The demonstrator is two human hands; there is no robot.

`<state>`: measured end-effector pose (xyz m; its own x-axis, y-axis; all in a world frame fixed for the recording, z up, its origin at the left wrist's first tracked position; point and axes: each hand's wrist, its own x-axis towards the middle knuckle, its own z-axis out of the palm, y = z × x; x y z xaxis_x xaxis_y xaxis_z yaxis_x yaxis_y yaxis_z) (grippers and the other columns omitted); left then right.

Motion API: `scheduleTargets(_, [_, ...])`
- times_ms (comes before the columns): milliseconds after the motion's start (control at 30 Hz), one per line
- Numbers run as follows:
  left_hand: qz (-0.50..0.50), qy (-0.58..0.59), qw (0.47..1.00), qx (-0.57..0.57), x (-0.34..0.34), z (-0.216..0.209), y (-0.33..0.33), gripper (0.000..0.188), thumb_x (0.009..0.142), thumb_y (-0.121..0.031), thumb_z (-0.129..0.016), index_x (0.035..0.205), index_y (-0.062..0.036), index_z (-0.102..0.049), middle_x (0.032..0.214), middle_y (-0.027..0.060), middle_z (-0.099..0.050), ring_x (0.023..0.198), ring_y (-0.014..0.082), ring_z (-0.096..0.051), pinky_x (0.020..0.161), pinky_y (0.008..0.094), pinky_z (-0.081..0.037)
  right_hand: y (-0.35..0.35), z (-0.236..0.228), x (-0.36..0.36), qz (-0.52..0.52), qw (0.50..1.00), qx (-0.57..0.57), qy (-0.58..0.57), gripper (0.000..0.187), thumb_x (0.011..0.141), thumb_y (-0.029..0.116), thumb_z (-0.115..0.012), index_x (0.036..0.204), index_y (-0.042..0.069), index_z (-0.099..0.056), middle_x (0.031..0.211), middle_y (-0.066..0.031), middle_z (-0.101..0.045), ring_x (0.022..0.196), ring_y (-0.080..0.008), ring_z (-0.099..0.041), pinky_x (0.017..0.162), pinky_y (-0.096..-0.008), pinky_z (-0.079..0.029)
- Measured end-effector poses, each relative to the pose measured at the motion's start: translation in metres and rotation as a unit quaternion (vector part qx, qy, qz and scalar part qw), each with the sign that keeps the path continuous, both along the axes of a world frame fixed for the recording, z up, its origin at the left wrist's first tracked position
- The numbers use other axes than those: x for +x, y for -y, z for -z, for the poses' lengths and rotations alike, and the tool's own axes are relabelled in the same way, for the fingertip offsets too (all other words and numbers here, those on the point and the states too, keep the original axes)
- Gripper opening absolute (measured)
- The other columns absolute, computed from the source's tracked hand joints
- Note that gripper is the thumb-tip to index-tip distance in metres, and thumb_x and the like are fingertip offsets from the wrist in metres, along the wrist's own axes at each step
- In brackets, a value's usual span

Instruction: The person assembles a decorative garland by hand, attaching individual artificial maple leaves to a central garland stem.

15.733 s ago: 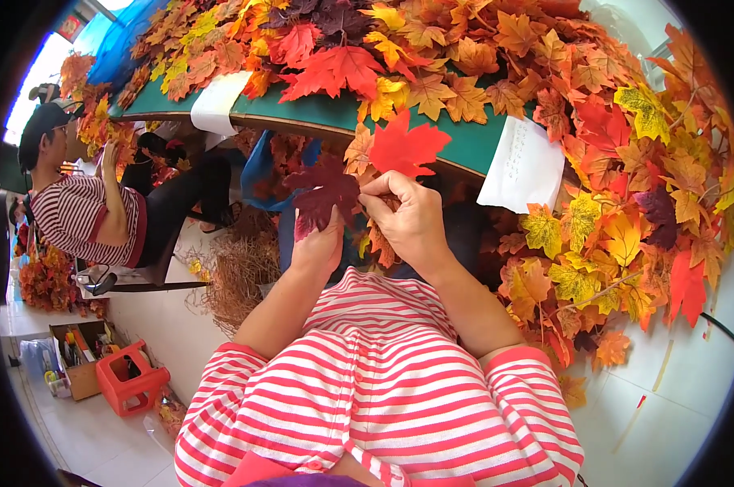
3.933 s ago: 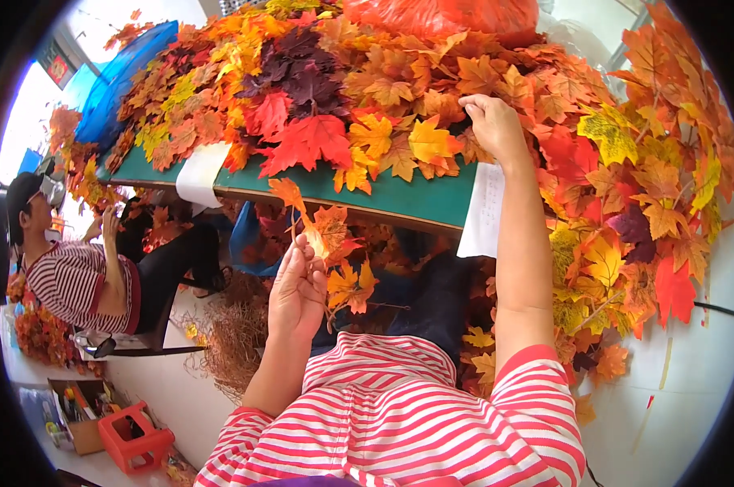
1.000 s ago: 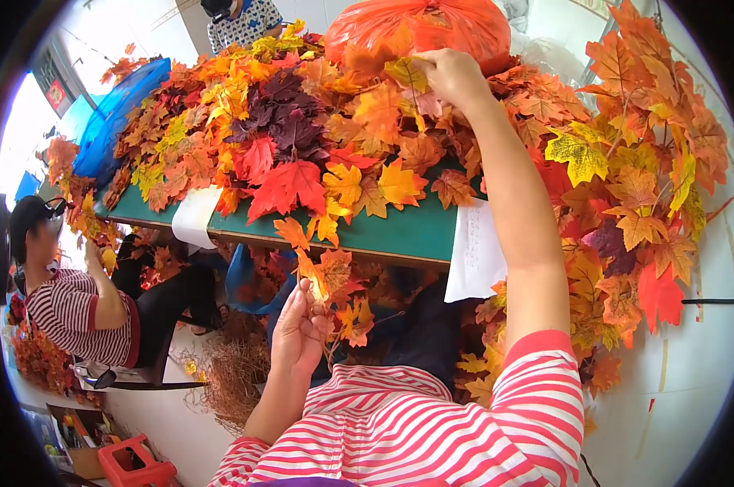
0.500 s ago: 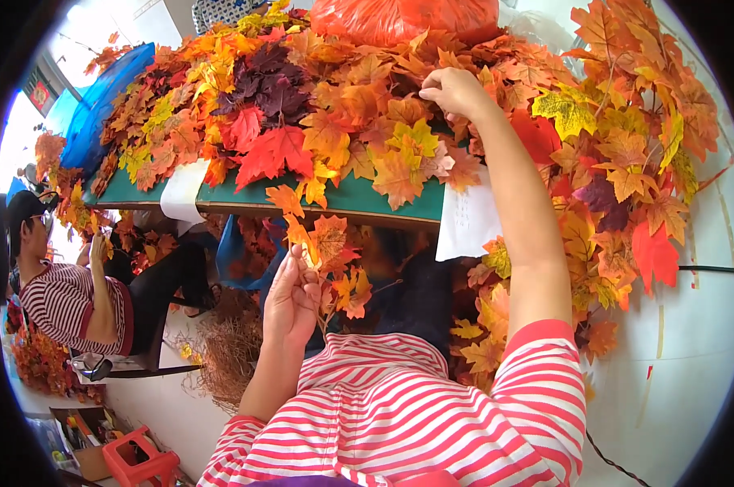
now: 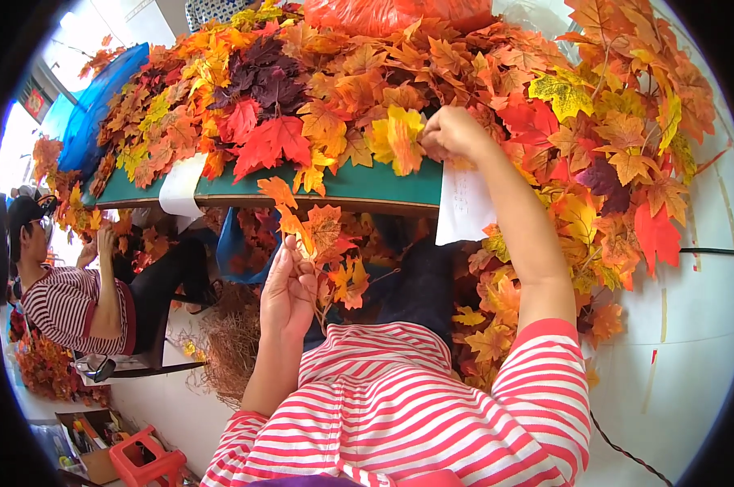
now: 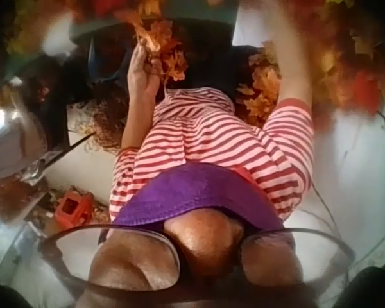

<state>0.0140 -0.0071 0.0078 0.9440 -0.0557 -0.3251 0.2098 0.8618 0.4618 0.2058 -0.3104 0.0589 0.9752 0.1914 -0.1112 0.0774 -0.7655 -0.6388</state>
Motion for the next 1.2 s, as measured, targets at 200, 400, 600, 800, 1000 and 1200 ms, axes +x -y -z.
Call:
scheduleTargets(200, [-0.002,0.015,1.0,-0.013,-0.001,0.0,0.001,0.023,0.09,-0.013,-0.049,0.111,-0.006,-0.052,0.089,-0.0005,-0.06,0.072,0.0098,-0.057,0.056,0.0182,-0.048,-0.002,-0.022,0.018,0.095,0.947,0.265,0.156,0.019,0.085,0.015,-0.055,0.097,0.004,-0.064,0.071,0.0014,-0.06,0.051,-0.0044,-0.054,0.044,-0.0182,-0.043])
scheduleTargets(400, [0.0,0.007,1.0,-0.002,-0.003,-0.004,0.0,0.029,0.088,-0.012,-0.053,0.115,-0.0035,-0.051,0.08,-0.0012,-0.057,0.072,0.0104,-0.056,0.058,0.0189,-0.046,-0.014,-0.026,0.052,0.055,0.952,0.236,0.186,0.026,0.08,0.022,-0.064,0.099,0.005,-0.065,0.082,-0.0006,-0.064,0.069,-0.0066,-0.058,0.06,-0.0201,-0.046])
scheduleTargets(600, [0.001,-0.001,1.0,-0.006,0.0,-0.002,0.0,0.03,0.088,-0.012,-0.053,0.117,-0.004,-0.049,0.081,-0.0012,-0.057,0.073,0.0098,-0.056,0.058,0.0184,-0.046,-0.024,-0.03,0.083,0.055,0.931,0.315,0.175,0.02,0.083,0.014,-0.06,0.098,0.001,-0.064,0.094,-0.0059,-0.065,0.085,-0.0129,-0.06,0.076,-0.0248,-0.046])
scheduleTargets(800, [0.0,0.005,1.0,-0.002,-0.001,-0.003,0.0,0.032,0.088,-0.012,-0.054,0.118,-0.0037,-0.048,0.081,-0.0011,-0.056,0.074,0.0094,-0.055,0.059,0.0183,-0.046,-0.067,-0.048,0.1,0.061,0.859,0.505,0.056,0.028,0.082,0.015,-0.061,0.108,0.005,-0.058,0.1,-0.0081,-0.061,0.083,-0.0151,-0.06,0.068,-0.0278,-0.051])
scheduleTargets(1000, [-0.014,0.008,1.0,-0.006,0.0,-0.003,-0.007,0.029,0.087,-0.012,-0.054,0.115,-0.0042,-0.05,0.082,-0.0002,-0.057,0.073,0.0093,-0.055,0.059,0.0184,-0.046,-0.09,-0.061,0.13,0.073,0.9,0.412,0.124,0.029,0.078,0.026,-0.067,0.101,0.007,-0.065,0.103,-0.0072,-0.063,0.099,-0.0176,-0.056,0.08,-0.0324,-0.046])
scheduleTargets(1200, [-0.012,0.008,1.0,-0.007,-0.001,0.0,-0.011,0.028,0.087,-0.013,-0.054,0.114,-0.0046,-0.051,0.082,-0.0012,-0.057,0.072,0.0092,-0.056,0.059,0.0187,-0.045,-0.064,-0.068,0.153,0.04,0.904,0.385,0.184,0.03,0.082,0.022,-0.062,0.108,0.008,-0.061,0.111,-0.0077,-0.059,0.107,-0.019,-0.052,0.093,-0.0349,-0.038])
